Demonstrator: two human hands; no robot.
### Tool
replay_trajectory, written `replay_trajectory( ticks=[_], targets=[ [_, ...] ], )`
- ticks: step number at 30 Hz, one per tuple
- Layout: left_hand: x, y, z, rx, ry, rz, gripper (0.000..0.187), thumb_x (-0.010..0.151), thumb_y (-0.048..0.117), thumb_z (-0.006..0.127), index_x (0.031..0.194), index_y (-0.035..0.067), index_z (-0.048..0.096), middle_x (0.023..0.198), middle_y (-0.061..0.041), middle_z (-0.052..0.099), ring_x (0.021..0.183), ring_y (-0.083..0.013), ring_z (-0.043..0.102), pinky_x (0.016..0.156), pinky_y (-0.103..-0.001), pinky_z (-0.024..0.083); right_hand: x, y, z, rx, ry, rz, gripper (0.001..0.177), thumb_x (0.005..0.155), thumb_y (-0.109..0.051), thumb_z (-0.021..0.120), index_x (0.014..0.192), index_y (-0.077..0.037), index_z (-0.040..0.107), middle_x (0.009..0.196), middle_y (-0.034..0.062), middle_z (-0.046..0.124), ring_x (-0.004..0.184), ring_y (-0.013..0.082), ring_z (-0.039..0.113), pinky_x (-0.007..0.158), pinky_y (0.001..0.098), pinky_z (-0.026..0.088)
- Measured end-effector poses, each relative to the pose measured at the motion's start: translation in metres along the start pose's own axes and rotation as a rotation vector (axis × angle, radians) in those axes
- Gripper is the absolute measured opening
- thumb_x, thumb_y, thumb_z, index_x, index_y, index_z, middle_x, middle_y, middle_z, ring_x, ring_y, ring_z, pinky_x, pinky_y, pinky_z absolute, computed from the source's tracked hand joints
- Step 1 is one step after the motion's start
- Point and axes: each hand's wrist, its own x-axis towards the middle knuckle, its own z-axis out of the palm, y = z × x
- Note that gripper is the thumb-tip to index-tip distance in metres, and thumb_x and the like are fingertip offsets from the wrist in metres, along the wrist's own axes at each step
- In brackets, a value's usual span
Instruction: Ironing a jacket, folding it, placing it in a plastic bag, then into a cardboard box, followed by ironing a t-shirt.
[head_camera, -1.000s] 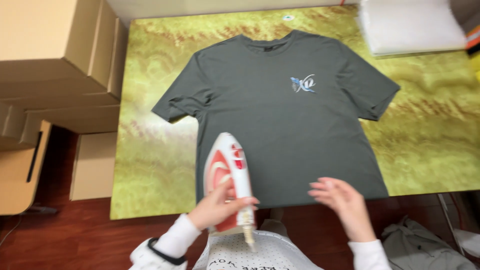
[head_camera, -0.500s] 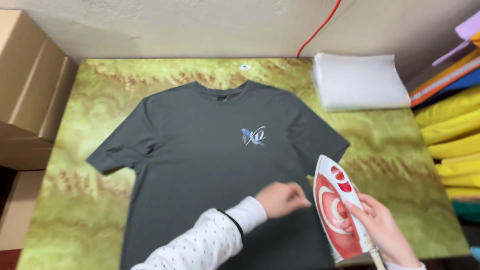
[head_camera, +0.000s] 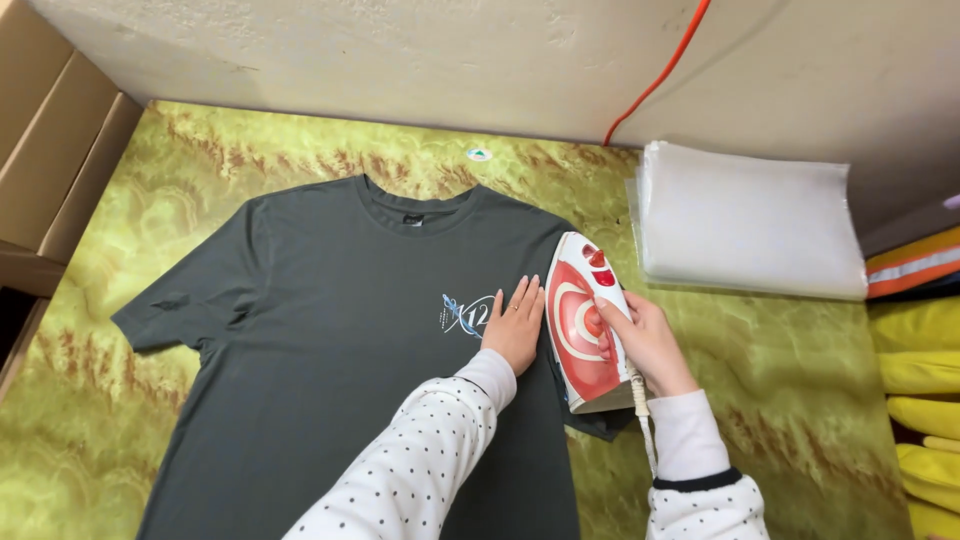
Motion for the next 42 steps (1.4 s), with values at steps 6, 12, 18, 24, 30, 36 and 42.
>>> replay_trajectory(
  ticks=[6, 12, 18, 24, 30, 36, 42],
  targets=[
    [0.004, 0.001, 0.011, 0.013, -0.013, -0.064, 0.062, 0.116, 0.022, 0.035, 0.173, 0.009, 0.014, 0.183, -0.012, 0.003, 0.169, -0.0317, -0.001, 0.128, -0.074, 0.007, -0.050, -0.018, -0.021, -0.139, 0.065, -0.009, 0.054, 0.103, -0.024, 0.072, 0.143, 0.012, 0.062, 0.102, 0.0275, 0.076, 0.078, 0.0293, 0.073, 0.066, 0.0508, 0.064],
    [0.001, 0.000, 0.021, 0.168, 0.170, -0.043, 0.063, 0.113, 0.034, 0.032, 0.171, 0.010, 0.021, 0.181, -0.003, 0.012, 0.166, -0.0257, 0.009, 0.121, -0.071, 0.023, -0.129, 0.011, -0.083, -0.105, 0.297, 0.363, 0.047, 0.100, -0.017, 0.066, 0.143, 0.002, 0.071, 0.127, 0.0229, 0.082, 0.104, 0.0343, 0.076, 0.090, 0.0450, 0.058],
    [-0.008, 0.008, 0.016, 0.132, 0.278, 0.022, 0.059, 0.110, 0.029, 0.040, 0.165, 0.008, 0.037, 0.178, -0.007, 0.025, 0.164, -0.0284, 0.021, 0.119, -0.072, 0.028, -0.160, 0.091, -0.124, 0.032, 0.598, 0.232, 0.050, 0.098, -0.004, 0.075, 0.146, 0.007, 0.069, 0.101, 0.0336, 0.076, 0.063, 0.0345, 0.060, 0.060, 0.0423, 0.050],
    [-0.058, 0.074, -0.036, -0.627, 0.476, 0.150, 0.047, 0.102, 0.012, 0.057, 0.147, -0.002, 0.054, 0.157, -0.026, 0.053, 0.145, -0.0424, 0.050, 0.126, -0.049, 0.034, -0.135, 0.005, -0.071, 0.218, 0.414, 0.305, 0.048, 0.098, 0.007, 0.062, 0.145, 0.011, 0.067, 0.132, 0.0286, 0.075, 0.112, 0.0347, 0.067, 0.101, 0.0457, 0.052],
    [-0.089, 0.132, -0.070, -1.182, 0.238, -0.135, 0.025, 0.096, 0.012, 0.061, 0.120, 0.013, 0.065, 0.114, -0.002, 0.068, 0.094, -0.0094, 0.071, 0.076, -0.024, 0.059, -0.090, 0.005, -0.039, 0.255, 0.209, 0.192, 0.045, 0.101, -0.008, 0.066, 0.144, 0.003, 0.066, 0.063, 0.0242, 0.062, 0.049, 0.0251, 0.054, 0.064, 0.0462, 0.065],
    [-0.061, 0.168, -0.036, -1.544, -0.203, -0.275, 0.064, 0.090, 0.041, 0.078, 0.140, 0.012, 0.050, 0.130, -0.003, 0.067, 0.105, -0.0100, 0.070, 0.093, -0.025, 0.060, -0.071, 0.054, -0.085, -0.162, 0.276, 0.117, 0.047, 0.101, -0.030, 0.060, 0.139, -0.007, 0.075, 0.144, 0.0090, 0.076, 0.132, 0.0183, 0.067, 0.115, 0.0342, 0.048],
    [-0.053, 0.172, -0.037, -1.688, -0.236, -0.268, 0.045, 0.096, 0.028, 0.079, 0.130, 0.009, 0.057, 0.110, -0.004, 0.078, 0.092, -0.0129, 0.077, 0.081, -0.026, 0.065, -0.055, 0.113, -0.094, -0.366, 0.293, 0.380, 0.071, 0.098, -0.063, 0.040, 0.161, -0.034, 0.057, 0.153, 0.0071, 0.068, 0.136, 0.0245, 0.066, 0.105, 0.0395, 0.050]
  ],
)
